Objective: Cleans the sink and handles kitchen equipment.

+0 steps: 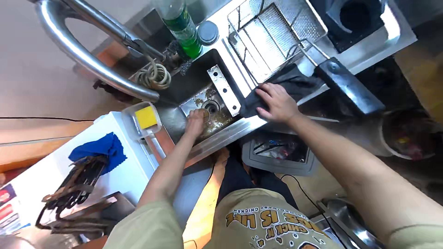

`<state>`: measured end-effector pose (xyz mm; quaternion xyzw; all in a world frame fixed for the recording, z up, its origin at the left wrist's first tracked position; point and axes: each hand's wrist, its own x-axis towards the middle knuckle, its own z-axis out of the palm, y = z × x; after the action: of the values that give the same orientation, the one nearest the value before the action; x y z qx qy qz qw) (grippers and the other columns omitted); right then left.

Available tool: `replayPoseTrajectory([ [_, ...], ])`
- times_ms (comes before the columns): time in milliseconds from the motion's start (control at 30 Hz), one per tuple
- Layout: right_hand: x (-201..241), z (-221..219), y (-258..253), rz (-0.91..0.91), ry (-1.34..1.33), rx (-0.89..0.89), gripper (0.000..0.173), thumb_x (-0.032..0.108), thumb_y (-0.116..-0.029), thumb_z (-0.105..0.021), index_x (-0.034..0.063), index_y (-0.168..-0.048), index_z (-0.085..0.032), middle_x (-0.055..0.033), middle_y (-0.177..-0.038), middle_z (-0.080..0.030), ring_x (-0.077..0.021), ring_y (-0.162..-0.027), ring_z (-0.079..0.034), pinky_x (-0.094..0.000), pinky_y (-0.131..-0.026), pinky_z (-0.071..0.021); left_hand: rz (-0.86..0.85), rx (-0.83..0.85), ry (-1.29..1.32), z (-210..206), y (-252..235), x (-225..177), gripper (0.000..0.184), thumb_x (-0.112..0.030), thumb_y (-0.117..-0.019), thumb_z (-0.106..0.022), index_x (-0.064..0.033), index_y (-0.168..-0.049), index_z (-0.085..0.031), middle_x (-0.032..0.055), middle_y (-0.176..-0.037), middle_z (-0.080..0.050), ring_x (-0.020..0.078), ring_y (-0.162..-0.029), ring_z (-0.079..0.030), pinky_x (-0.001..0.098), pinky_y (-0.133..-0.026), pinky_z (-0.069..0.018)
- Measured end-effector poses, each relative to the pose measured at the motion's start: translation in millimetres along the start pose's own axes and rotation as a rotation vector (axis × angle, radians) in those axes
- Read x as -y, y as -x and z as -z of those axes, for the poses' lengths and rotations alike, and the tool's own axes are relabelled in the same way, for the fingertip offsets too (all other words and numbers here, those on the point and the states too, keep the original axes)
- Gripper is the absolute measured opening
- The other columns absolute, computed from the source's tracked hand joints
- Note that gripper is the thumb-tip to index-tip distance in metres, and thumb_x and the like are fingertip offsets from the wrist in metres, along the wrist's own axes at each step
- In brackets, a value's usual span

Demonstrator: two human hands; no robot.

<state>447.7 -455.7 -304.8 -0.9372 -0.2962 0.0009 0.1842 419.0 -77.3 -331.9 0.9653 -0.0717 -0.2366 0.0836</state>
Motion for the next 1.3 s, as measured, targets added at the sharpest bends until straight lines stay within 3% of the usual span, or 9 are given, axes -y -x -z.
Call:
replayPoseTrajectory([
  [167, 13.4, 14.3, 24.5, 0.013, -0.164, -0.201, 0.055, 0.043, -0.1001, -0.056, 0.0069, -0.141, -0.061, -0.0161, -0.151, -0.054, -0.0334, -0.141, -0.051, -0.0533, -0.12, -0.0359, -0.065, -0.164, -0.003, 51.7, 52.8, -51.0, 0.044, -0.012, -0.0857, -0.077, 0.0064, -0.122, -0.062, 0.03, -0.126, -0.06, 0.05, -0.124, -0.053, 0.0636, -0.1, -0.0478],
  [300, 31.3, 29.1, 121.6, -0.152, -0.353, -0.292, 0.049, 0.033, -0.101, -0.058, 0.0041, -0.14, -0.061, -0.015, -0.152, -0.054, -0.0311, -0.141, -0.051, -0.0513, -0.119, -0.0392, -0.196, -0.264, -0.038, 77.3, 81.2, -111.6, 0.041, -0.011, -0.0844, -0.079, 0.0097, -0.115, -0.062, 0.0324, -0.119, -0.06, 0.0522, -0.118, -0.055, 0.0639, -0.096, -0.0493],
  [400, 30.3, 16.1, 215.7, -0.374, -0.402, -0.254, 0.049, 0.033, -0.102, -0.055, 0.0035, -0.141, -0.059, -0.0141, -0.153, -0.053, -0.0303, -0.142, -0.05, -0.0505, -0.118, -0.0415, -0.309, -0.291, -0.025, 78.8, 98.3, -168.8, 0.034, -0.01, -0.084, -0.078, 0.0079, -0.109, -0.064, 0.0301, -0.115, -0.062, 0.0502, -0.115, -0.057, 0.0616, -0.094, -0.0503],
  [567, 28.1, -23.4, 325.5, -0.776, -0.646, -0.176, 0.047, 0.028, -0.1013, -0.06, 0.0034, -0.141, -0.059, -0.0164, -0.151, -0.053, -0.0298, -0.141, -0.05, -0.051, -0.116, -0.0433, -0.412, -0.174, 0.058, 13.4, 99.9, -252.3, 0.032, -0.014, -0.0855, -0.076, 0.0026, -0.111, -0.067, 0.0251, -0.114, -0.064, 0.0449, -0.114, -0.059, 0.0579, -0.096, -0.0512],
  [733, 23.8, -51.8, 342.6, -1.066, -1.069, -0.043, 0.041, 0.018, -0.1018, -0.066, 0.0035, -0.14, -0.058, -0.0163, -0.142, -0.06, -0.0244, -0.126, -0.063, -0.0422, -0.107, -0.0531, -0.422, 0.033, 0.187, -103.1, 77.1, -305.8, 0.035, -0.016, -0.0886, -0.076, 0.0013, -0.117, -0.067, 0.0244, -0.121, -0.063, 0.0435, -0.119, -0.058, 0.0569, -0.099, -0.0509],
  [867, 5.1, -83.5, 328.2, -1.151, -1.34, -0.003, 0.05, 0.012, -0.0991, -0.07, 0.0031, -0.145, -0.051, -0.0167, -0.145, -0.058, -0.0238, -0.127, -0.062, -0.0418, -0.108, -0.0521, -0.282, 0.2, 0.401, -172.8, 61.6, -327.1, 0.034, -0.018, -0.0936, -0.071, -0.0003, -0.123, -0.067, 0.0229, -0.128, -0.061, 0.0405, -0.123, -0.057, 0.0574, -0.103, -0.0482],
  [1033, -14.2, -116.7, 313.1, -1.179, -1.312, 0.076, 0.088, 0.015, -0.085, -0.085, 0.0093, -0.158, -0.037, -0.0184, -0.158, -0.045, -0.0334, -0.132, -0.058, -0.0505, -0.107, -0.0519, 0.029, 0.332, 0.814, -213.6, 45.5, -340.6, 0.031, -0.022, -0.1028, -0.06, 0.0011, -0.122, -0.066, 0.02, -0.122, -0.067, 0.0292, -0.114, -0.065, 0.0502, -0.101, -0.0518],
  [1167, -18.9, -122.3, 303.1, -1.17, -1.19, 0.069, 0.09, 0.024, -0.0817, -0.089, 0.0102, -0.156, -0.04, -0.0179, -0.156, -0.048, -0.0346, -0.128, -0.061, -0.0532, -0.105, -0.053, 0.357, 0.39, 1.325, -227.1, 37.3, -349.2, 0.032, -0.018, -0.1077, -0.051, 0.0027, -0.131, -0.057, 0.0202, -0.119, -0.064, 0.0261, -0.103, -0.066, 0.0439, -0.091, -0.0569],
  [1300, -21.2, -121.6, 293.1, -1.122, -0.953, 0.062, 0.09, 0.031, -0.0796, -0.091, 0.0105, -0.154, -0.045, -0.0214, -0.15, -0.051, -0.0367, -0.126, -0.06, -0.0555, -0.105, -0.0512, 0.527, 0.475, 1.542, -226.6, 31.8, -352.7, 0.034, -0.019, -0.1093, -0.045, -0.0024, -0.138, -0.052, 0.0154, -0.119, -0.062, 0.0236, -0.1, -0.063, 0.0414, -0.085, -0.0556],
])
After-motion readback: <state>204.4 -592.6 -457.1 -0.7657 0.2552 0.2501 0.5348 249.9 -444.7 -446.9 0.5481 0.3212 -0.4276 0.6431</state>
